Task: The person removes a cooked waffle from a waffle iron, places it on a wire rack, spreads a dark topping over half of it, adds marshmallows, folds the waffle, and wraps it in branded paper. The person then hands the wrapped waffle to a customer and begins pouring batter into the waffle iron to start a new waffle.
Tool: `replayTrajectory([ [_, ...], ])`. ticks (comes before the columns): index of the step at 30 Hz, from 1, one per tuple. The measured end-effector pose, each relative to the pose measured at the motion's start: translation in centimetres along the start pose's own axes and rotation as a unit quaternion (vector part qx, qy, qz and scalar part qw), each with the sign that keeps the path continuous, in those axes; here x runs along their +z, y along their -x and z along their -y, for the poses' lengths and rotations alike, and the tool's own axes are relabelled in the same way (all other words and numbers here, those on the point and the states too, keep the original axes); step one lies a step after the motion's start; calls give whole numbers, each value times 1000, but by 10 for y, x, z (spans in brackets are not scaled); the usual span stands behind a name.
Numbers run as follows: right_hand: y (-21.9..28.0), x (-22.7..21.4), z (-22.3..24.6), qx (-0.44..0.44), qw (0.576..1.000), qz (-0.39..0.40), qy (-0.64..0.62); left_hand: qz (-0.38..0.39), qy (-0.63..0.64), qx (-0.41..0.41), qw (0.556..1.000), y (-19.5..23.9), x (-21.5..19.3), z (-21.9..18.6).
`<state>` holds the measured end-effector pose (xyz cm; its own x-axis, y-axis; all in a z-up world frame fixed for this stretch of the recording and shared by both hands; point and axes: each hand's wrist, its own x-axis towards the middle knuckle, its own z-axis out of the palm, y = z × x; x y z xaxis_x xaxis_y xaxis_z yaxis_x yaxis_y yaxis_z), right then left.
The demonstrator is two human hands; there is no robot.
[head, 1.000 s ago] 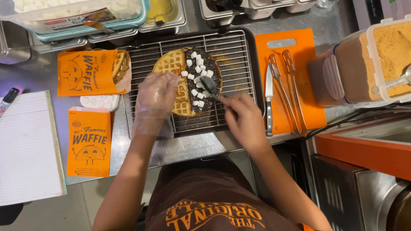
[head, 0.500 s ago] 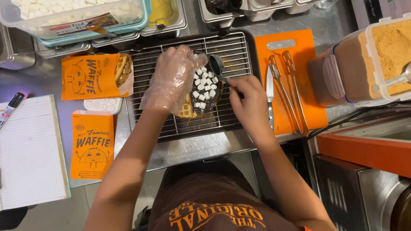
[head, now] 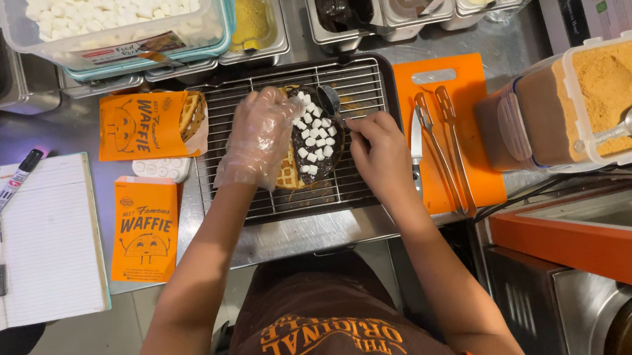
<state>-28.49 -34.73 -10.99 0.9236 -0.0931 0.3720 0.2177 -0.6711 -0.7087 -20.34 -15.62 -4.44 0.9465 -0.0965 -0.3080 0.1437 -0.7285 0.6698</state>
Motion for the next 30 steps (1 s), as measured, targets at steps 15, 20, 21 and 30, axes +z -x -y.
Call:
replayTrajectory([
  [15,37,-28,13,33,998,54,-26,-19,-83,256,963,10,9,16],
  [20,58,-33,13,57,997,47,-31,61,-78,125,987,21,12,19],
  [21,60,-34,14,56,997,37,-34,51,-67,134,987,22,11,21],
  [30,76,-19,23,66,996,-11,-57,-31,-81,276,957,27,21,50],
])
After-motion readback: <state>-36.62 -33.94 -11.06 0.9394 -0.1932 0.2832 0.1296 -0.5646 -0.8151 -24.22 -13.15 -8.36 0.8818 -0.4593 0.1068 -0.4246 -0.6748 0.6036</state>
